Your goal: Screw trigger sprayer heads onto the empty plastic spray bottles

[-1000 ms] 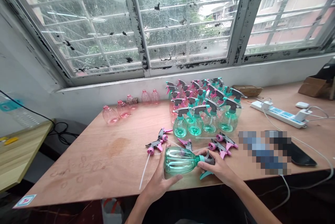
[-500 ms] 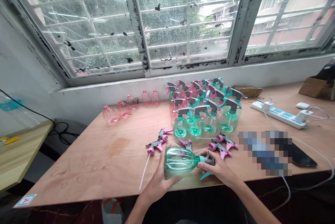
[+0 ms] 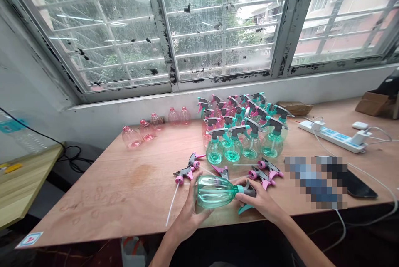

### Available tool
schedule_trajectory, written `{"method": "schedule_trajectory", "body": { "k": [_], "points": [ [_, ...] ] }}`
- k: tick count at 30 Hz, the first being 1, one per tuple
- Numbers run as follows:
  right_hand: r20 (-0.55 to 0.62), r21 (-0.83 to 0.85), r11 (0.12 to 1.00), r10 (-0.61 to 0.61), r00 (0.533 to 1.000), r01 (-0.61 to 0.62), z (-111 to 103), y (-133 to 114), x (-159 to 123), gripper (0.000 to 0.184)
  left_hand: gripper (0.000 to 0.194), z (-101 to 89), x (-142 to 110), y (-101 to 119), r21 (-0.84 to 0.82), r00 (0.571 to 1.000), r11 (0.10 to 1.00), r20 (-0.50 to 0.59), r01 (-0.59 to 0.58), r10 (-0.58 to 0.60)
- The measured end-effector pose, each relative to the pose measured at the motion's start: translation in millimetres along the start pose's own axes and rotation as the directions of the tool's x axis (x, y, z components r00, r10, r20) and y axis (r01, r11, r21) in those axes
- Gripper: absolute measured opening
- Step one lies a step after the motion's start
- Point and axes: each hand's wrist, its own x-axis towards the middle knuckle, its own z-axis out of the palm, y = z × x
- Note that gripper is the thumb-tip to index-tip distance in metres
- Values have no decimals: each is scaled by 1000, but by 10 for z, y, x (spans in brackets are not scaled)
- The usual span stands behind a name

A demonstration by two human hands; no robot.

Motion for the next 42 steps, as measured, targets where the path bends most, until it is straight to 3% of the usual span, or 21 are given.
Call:
{"method": "schedule_trajectory", "body": {
  "k": [13, 30, 42],
  "points": [
    [21, 7, 1000, -9, 1000, 9, -4, 5, -3, 26, 108, -33, -17, -29, 32, 995, 995, 45, 91, -93],
    [14, -15, 1000, -19, 1000, 19, -5, 7, -5, 28, 100, -11, -22, -2, 9, 999, 1000, 30, -25, 25],
    [23, 37, 999, -17, 1000, 16, -8, 10, -8, 27, 90, 25, 2, 41, -140, 1000, 990, 16, 22, -20]
  ]
}}
